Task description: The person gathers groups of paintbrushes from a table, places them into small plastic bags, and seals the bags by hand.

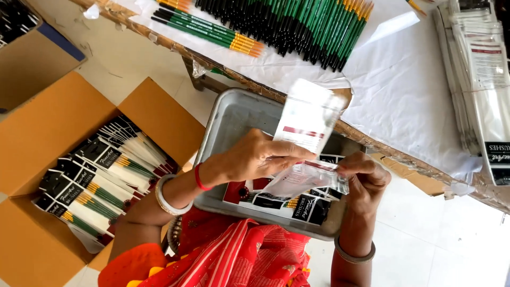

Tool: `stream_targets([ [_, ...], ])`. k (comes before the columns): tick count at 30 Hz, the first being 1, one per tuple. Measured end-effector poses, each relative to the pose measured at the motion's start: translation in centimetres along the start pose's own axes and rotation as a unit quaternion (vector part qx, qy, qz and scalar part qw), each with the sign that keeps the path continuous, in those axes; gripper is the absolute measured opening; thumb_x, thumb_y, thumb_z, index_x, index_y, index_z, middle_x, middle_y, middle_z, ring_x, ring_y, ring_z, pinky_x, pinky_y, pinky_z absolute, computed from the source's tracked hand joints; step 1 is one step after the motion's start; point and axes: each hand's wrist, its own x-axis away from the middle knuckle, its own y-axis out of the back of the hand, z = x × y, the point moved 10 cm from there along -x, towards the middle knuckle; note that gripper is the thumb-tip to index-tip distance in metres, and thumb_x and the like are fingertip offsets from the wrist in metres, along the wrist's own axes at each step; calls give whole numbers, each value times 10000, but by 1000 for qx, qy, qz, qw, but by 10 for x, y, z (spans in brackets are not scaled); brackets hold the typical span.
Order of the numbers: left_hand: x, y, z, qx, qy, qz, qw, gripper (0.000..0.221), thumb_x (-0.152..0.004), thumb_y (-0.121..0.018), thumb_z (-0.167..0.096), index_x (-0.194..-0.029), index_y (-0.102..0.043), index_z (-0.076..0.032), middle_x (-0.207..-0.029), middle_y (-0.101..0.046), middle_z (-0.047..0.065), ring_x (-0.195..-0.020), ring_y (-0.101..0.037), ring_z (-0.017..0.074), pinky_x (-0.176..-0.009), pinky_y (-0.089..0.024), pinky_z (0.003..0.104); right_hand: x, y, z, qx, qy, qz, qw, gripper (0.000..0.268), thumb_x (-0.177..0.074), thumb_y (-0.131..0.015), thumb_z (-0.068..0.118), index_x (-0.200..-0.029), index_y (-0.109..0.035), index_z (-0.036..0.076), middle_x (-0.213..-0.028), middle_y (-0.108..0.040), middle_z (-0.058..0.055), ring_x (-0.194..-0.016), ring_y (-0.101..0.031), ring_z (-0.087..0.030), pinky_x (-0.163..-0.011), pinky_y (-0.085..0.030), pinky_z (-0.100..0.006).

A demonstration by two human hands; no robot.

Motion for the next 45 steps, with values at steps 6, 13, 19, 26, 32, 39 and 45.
stream_targets([
  [6, -11, -5, 2, 10, -38, 101, 994, 234, -906, -740, -40, -1126, -758, -118, -796, -760, 50, -522, -623, 100, -474, -474, 283, -8, 4, -2, 61, 11, 70, 996, 85, -884, -684, -37, -888, -755, 8, -885, -712, -100, -694, -611, -92, -604, -435, -200],
  [13, -23, -5, 25, -71, 44, 100, 991, 105, -872, -783, -107, -950, -735, -56, -675, -726, 69, -474, -632, 169, -455, -473, 340, -10, -6, -13, 237, -47, 1, 970, 88, -898, -777, -60, -965, -722, -41, -1033, -714, -130, -869, -655, -110, -740, -547, -232],
  [19, -18, 12, 5, -28, 12, 25, 999, 118, -936, -756, -79, -995, -661, -42, -911, -768, 74, -776, -765, 191, -664, -591, 313, -4, -70, -30, -74, -348, -117, 927, 647, -673, -805, -213, -1187, -719, 170, -1061, -728, -55, -931, -738, -57, -840, -619, -195],
  [26, -22, 78, -44, -112, -45, -102, 987, 377, -946, -782, -109, -1245, -560, -54, -1186, -697, 143, -1068, -725, 280, -904, -599, 355, 26, -11, 16, 335, -123, -91, 930, 155, -949, -745, 24, -1088, -780, -34, -909, -766, -165, -774, -698, -172, -697, -557, -283],
  [32, -2, 61, -42, -48, -67, -153, 985, 702, -888, -816, -92, -1496, -465, -78, -1445, -594, 162, -1264, -660, 261, -1104, -585, 359, -22, -101, 64, 393, 71, 205, 894, 583, -791, -727, 387, -1224, -678, -1, -1214, -722, -190, -1131, -680, -259, -925, -562, -364],
  [39, 9, 23, -31, 66, -18, -158, 985, 530, -982, -748, -9, -1466, -552, -103, -1430, -651, 111, -1263, -691, 226, -1064, -609, 316, -57, -80, 33, 150, 8, -59, 987, 397, -1112, -582, 370, -921, -642, 27, -692, -534, 27, -601, -400, -30, -568, -295, -216],
  [45, 27, 30, -15, 42, 65, -63, 995, 405, -923, -803, -81, -1279, -614, -55, -1187, -747, 101, -1070, -761, 219, -929, -615, 313, -59, -106, 16, 199, -7, -4, 980, 460, -1103, -605, 252, -696, -553, 44, -568, -477, 42, -515, -354, -36, -492, -237, -256],
])
